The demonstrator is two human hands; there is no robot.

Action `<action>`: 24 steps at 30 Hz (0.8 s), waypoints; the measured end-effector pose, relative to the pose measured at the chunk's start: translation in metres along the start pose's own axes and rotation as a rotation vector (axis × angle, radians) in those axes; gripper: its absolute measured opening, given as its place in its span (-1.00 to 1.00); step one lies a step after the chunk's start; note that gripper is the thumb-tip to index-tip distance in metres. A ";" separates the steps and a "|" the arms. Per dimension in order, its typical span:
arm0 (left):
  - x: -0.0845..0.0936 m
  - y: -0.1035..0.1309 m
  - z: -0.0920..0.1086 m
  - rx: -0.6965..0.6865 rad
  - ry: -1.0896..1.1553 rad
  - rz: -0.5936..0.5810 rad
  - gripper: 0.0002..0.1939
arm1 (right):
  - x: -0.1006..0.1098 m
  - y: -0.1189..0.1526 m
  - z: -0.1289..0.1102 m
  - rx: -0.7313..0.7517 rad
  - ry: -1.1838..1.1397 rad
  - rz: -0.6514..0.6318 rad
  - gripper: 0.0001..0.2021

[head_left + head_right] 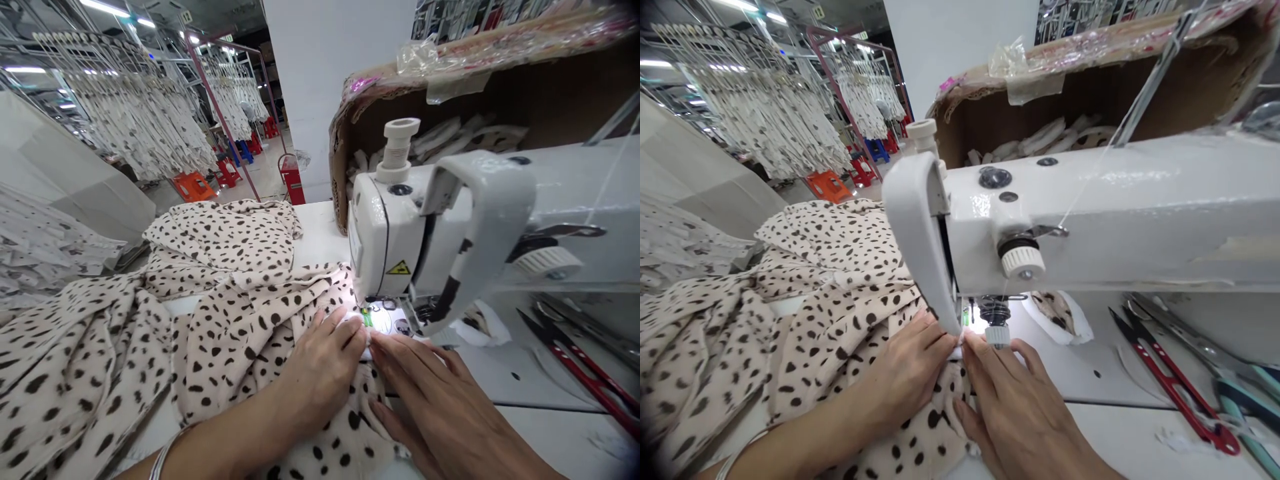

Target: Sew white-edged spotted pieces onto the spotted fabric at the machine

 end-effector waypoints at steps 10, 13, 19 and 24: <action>0.003 -0.004 -0.006 -0.016 0.020 -0.050 -0.77 | -0.003 0.002 0.001 0.006 0.044 -0.056 -0.61; 0.005 -0.004 -0.008 -0.050 0.014 -0.038 -0.79 | -0.001 0.000 -0.001 0.019 0.028 -0.027 -0.63; 0.014 -0.010 -0.007 -0.152 0.007 0.061 -0.81 | 0.007 0.000 0.003 0.031 0.001 -0.107 -0.61; 0.011 -0.009 -0.004 -0.175 -0.056 0.054 -0.77 | 0.023 -0.005 0.005 0.141 -0.064 -0.139 -0.70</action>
Point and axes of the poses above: each hand's wrist, its own y-axis away from the middle knuckle, its own x-axis out of the back of the hand, z = x × y, the point moved 3 cm from there along -y, towards the middle knuckle, and after that the axes turned 12 degrees about -y, right-handed, at the moved point
